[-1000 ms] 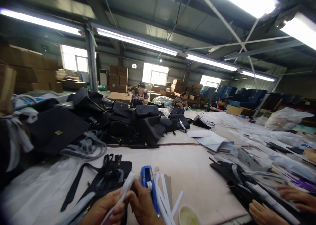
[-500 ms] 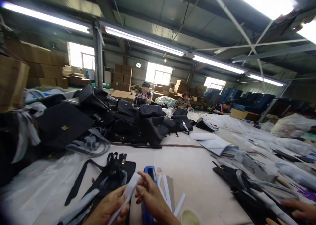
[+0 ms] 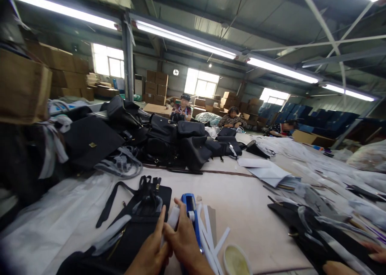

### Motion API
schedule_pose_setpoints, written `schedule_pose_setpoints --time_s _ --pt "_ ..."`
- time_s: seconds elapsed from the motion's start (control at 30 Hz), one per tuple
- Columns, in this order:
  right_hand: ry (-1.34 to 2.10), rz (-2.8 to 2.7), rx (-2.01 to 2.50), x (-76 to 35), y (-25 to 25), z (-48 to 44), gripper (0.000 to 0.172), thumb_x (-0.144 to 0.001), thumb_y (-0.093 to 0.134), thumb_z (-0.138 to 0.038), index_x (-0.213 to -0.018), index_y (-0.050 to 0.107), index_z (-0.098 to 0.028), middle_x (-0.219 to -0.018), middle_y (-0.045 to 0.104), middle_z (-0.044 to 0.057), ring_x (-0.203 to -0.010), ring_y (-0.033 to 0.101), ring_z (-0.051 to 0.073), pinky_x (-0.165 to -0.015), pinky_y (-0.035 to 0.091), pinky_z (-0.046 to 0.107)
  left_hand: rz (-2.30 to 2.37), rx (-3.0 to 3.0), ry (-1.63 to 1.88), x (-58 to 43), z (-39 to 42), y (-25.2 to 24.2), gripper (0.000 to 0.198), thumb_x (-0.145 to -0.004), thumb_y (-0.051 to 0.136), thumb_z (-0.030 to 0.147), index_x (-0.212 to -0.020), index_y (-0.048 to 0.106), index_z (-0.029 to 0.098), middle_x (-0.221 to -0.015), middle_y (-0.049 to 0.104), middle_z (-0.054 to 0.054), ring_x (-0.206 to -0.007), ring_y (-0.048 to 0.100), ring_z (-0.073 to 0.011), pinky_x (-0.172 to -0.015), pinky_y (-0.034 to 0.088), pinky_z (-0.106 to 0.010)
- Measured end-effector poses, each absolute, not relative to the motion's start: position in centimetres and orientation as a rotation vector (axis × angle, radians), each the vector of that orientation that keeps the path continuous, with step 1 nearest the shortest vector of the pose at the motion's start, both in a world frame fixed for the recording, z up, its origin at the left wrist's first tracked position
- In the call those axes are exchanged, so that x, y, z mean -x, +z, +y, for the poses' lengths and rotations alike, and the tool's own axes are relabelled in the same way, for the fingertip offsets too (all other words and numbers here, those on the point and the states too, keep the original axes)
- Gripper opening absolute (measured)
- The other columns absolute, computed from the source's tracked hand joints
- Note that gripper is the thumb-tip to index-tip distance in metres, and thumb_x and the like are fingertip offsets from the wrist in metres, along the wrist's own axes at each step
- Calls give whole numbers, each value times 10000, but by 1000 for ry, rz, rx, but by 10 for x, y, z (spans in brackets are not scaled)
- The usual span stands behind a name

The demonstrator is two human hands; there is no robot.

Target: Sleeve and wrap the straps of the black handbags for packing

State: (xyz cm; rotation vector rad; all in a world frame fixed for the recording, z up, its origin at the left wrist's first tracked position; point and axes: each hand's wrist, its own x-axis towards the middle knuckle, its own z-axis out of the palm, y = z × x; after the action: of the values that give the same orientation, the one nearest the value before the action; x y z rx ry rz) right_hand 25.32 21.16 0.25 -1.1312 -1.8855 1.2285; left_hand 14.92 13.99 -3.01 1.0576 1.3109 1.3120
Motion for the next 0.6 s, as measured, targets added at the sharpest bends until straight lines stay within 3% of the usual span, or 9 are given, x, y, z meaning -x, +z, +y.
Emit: schedule_pose_setpoints --time_s 0.13,0.27,0.3,0.4,0.47,0.53,0.6 --pt "1184 -1959 1208 -243 -19 221 462 -777 607 -282 -1218 506 -185 -1023 672 78 -870 649 247 -842 496 388 1391 -1042 1328 -154 138 -37 813 -863 526 236 -1522 94 35 -565 627 3 -467 537 -152 -481 358 -225" --pt "1254 -2076 1303 -227 -46 236 375 -738 678 -402 -1017 591 -166 -837 665 38 -779 634 234 -716 493 344 1508 -950 1177 -153 138 -43 842 -893 458 253 -1521 -70 66 -589 631 3 -452 556 -166 -439 331 -218" --pt "1258 -2096 1321 -223 -51 238 371 -727 690 -422 -974 604 -159 -826 663 41 -778 632 236 -707 489 344 1530 -973 1153 -150 138 -43 836 -893 462 256 -1521 -51 52 -607 642 -13 -470 568 -176 -448 338 -226" --pt "1253 -2154 1340 -214 -57 241 357 -739 687 -455 -904 618 -146 -803 665 52 -773 634 241 -691 480 342 1601 -1189 1127 -128 129 -33 744 -857 574 303 -1486 281 33 -656 667 -58 -566 592 -200 -541 370 -258" --pt "1246 -2191 1335 -212 -55 241 356 -765 675 -456 -940 617 -152 -806 671 52 -792 641 242 -699 478 334 1641 -1339 1100 -102 116 -22 615 -847 619 370 -1391 499 109 -700 691 -73 -651 616 -222 -631 393 -277" --pt "1212 -2225 1332 -214 -50 241 397 -786 668 -454 -1043 607 -158 -833 679 59 -833 652 252 -731 475 335 1735 -1378 1118 -68 97 -13 506 -877 581 403 -1336 575 191 -893 737 -102 -842 651 -259 -786 418 -305" --pt "1151 -2252 1336 -221 -45 240 472 -830 624 -479 -1170 571 -156 -855 687 79 -866 662 269 -764 472 347 1919 -1328 1178 -33 77 -11 493 -872 582 405 -1322 587 204 -1206 679 -127 -1121 590 -295 -994 360 -344"
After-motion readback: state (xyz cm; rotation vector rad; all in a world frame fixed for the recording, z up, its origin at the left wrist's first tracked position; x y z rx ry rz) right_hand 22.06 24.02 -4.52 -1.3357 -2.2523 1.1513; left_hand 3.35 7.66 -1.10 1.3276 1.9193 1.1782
